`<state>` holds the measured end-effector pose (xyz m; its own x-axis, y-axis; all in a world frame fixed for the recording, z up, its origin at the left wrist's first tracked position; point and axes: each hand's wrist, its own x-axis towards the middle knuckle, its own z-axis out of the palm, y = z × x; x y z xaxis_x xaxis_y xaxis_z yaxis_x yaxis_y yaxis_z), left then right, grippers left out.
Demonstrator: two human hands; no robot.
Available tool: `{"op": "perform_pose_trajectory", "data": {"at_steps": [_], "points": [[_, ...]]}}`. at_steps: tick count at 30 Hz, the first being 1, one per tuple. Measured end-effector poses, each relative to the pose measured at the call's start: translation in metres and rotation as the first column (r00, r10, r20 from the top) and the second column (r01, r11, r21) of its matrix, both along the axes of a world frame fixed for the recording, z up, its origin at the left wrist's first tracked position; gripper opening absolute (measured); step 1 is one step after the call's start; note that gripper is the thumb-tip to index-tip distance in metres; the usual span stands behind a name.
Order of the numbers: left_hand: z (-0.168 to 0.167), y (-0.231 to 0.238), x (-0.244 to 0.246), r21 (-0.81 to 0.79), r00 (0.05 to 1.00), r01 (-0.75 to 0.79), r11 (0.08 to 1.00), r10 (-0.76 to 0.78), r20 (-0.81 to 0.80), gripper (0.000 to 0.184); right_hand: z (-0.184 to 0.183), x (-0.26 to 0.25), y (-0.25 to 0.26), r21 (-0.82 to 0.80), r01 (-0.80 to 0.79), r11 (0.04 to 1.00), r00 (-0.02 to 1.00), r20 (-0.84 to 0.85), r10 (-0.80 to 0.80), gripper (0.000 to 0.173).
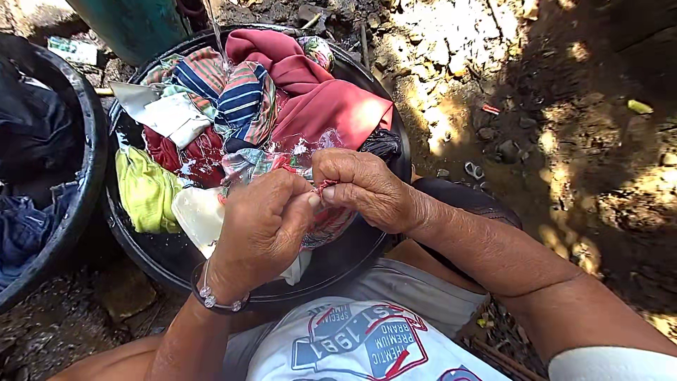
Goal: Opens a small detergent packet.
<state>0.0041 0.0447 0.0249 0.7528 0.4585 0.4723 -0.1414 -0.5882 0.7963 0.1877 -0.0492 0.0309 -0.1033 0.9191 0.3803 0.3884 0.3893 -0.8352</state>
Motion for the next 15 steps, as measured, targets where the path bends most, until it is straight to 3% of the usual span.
{"op": "perform_pose_trajectory", "data": {"at_steps": [9,15], "points": [[0.002,0.008,-0.008,0.029,0.994,0.070,0.997,-0.067,-0.090,0.015,0.008,0.007,-0.005,0.003,0.076,0.997,0.996,-0.042,-0.076,0.021],[0.007,0.002,-0.011,-0.068,0.998,0.044,0.997,-0.047,-0.044,0.011,0.005,0.008,-0.007,0.007,0.035,0.999,0.994,-0.105,-0.034,0.020]]}}
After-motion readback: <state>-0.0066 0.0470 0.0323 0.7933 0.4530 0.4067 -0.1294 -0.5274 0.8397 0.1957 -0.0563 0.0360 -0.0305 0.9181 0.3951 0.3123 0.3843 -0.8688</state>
